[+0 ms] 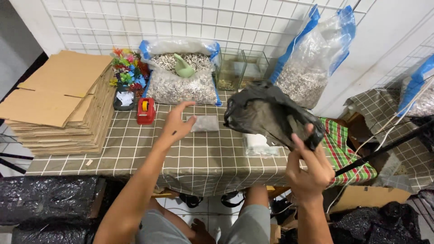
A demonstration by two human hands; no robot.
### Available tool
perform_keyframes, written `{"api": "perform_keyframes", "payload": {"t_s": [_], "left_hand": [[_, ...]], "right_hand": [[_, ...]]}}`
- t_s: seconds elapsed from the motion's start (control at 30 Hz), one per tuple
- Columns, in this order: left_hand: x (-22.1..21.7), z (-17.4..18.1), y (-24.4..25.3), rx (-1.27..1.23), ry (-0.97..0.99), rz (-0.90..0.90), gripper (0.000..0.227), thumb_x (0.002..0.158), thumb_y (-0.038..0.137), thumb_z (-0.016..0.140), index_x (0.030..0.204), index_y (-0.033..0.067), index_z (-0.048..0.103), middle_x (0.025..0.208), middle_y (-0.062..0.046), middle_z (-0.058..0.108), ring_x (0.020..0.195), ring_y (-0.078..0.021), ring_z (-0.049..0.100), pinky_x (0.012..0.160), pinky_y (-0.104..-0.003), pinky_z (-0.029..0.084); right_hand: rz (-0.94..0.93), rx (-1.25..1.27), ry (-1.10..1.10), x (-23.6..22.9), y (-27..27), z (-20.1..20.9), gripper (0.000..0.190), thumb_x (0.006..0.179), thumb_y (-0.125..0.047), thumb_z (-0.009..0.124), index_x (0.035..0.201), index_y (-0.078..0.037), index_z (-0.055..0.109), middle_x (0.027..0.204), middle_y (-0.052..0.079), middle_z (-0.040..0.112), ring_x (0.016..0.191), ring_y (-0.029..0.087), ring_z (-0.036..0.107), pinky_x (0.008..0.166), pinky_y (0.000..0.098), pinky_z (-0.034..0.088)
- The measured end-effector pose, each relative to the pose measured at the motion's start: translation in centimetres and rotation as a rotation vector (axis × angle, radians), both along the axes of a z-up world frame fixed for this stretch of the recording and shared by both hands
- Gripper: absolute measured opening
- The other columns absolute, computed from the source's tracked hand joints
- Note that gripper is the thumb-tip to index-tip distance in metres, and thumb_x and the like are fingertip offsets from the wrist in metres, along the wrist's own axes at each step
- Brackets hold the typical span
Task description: Packing items into a cardboard box using bubble wrap for protection.
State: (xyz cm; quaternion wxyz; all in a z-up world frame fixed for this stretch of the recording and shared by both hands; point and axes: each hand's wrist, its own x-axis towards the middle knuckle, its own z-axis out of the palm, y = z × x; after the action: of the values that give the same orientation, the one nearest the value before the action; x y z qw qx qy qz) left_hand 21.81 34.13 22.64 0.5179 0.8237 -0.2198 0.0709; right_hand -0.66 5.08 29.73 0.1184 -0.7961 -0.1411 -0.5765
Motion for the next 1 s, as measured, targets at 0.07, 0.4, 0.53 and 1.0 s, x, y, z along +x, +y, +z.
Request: {"api": "perform_keyframes", "payload": {"t_s": [0.07,0.4,0.53,1.0], "left_hand": [[4.2,-4.2,-1.2,0.106,-0.133,0.005,0.038,0.086,0.016,0.067,0.124,0.0137,0.067,0.134,-0.010,0.065,0.128,-0.0306,0.058,0.107,-0.047,0.043],[10.2,-4.1,-5.5,1.081,0.253,-0.096,0.053,0.083,0.057,0.072,0.106,0.0088,0.073,0.116,-0.014,0.074,0.104,-0.0370,0.071,0.077,-0.048,0.055],[10.7,-4.4,-6.0,1.111,0.310,-0.098,0.064,0.080,0.060,0.077,0.116,0.0080,0.071,0.129,-0.015,0.069,0.115,-0.0368,0.067,0.089,-0.048,0.055],[8.7,-3.3,-7.1,1.021,0.363,-0.099,0.043,0.068,0.036,0.072,0.094,0.0025,0.076,0.092,-0.018,0.074,0.082,-0.0333,0.072,0.063,-0.040,0.052]], "right_hand": [[0.042,0.060,0.027,-1.4,0.9,1.2,0.035,0.088,0.025,0.058,0.114,0.006,0.073,0.127,0.029,0.067,0.104,0.035,0.071,0.076,0.0346,0.059],[0.185,0.510,0.297,-8.0,-2.1,3.3,0.011,0.093,0.014,0.062,0.101,0.009,0.069,0.120,0.027,0.068,0.099,0.034,0.076,0.095,0.0355,0.063],[0.181,0.447,0.379,-8.7,-3.6,3.2,0.015,0.092,0.006,0.060,0.103,0.003,0.070,0.112,0.026,0.072,0.115,0.031,0.073,0.105,0.0364,0.059],[0.220,0.431,0.465,-7.8,-2.6,4.1,0.015,0.089,0.000,0.065,0.101,0.000,0.074,0.095,0.018,0.078,0.117,0.029,0.075,0.079,0.0227,0.058]]}}
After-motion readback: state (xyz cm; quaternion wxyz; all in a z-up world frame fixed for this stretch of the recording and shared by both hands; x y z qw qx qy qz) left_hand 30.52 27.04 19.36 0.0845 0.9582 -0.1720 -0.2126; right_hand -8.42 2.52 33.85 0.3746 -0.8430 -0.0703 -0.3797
